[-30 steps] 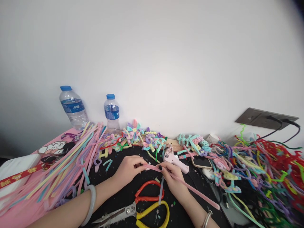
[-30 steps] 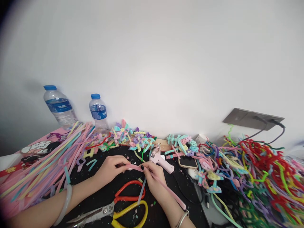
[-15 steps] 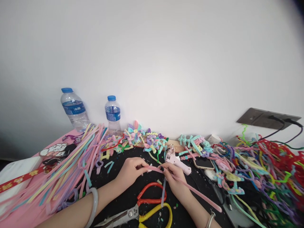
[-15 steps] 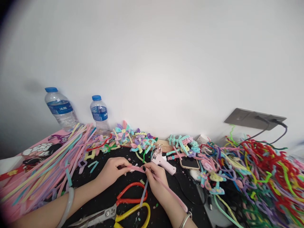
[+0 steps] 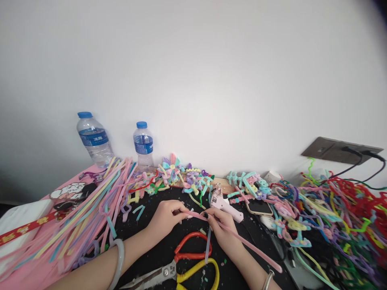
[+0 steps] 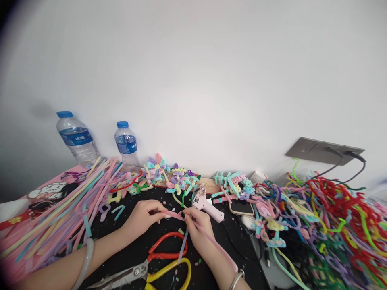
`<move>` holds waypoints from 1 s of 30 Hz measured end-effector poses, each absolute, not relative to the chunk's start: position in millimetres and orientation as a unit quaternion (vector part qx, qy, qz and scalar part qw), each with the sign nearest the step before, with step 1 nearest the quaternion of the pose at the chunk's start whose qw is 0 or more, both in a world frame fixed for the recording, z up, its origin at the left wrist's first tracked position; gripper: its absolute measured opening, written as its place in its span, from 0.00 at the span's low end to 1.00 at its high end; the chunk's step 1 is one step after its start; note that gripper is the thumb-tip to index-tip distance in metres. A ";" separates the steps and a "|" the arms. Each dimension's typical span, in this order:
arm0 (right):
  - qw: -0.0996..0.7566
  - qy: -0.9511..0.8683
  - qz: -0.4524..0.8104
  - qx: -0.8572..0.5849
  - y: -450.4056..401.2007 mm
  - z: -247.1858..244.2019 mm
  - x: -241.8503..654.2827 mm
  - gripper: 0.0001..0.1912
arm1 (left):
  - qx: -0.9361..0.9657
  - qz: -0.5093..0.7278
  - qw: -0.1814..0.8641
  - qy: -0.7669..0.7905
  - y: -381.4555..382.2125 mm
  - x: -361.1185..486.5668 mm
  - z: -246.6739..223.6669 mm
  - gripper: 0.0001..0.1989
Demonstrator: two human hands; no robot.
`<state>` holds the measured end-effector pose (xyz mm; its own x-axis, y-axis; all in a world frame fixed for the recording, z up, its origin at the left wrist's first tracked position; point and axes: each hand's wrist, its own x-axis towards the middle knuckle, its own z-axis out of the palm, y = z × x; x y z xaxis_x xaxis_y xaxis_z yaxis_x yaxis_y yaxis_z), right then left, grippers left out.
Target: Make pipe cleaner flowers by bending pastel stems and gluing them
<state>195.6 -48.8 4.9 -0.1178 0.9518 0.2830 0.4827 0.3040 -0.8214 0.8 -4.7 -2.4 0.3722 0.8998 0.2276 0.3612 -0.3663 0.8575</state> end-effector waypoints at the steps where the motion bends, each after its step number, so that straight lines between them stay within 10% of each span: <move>1: 0.415 -0.692 0.283 -0.518 -48.7 4.7 195.7 0.10 | 0.742 0.365 0.368 0.425 -4.8 0.7 -2.1 0.06; 30: 0.401 -0.693 0.282 -0.529 -49.1 6.0 196.3 0.11 | 0.741 0.351 0.370 0.437 -4.3 2.1 -2.1 0.08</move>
<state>196.3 -49.1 6.0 -0.1195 0.9589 0.2575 0.5072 0.2819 -0.8144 2.1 -4.3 -2.1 0.3705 0.9077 0.1970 0.3878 -0.3439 0.8552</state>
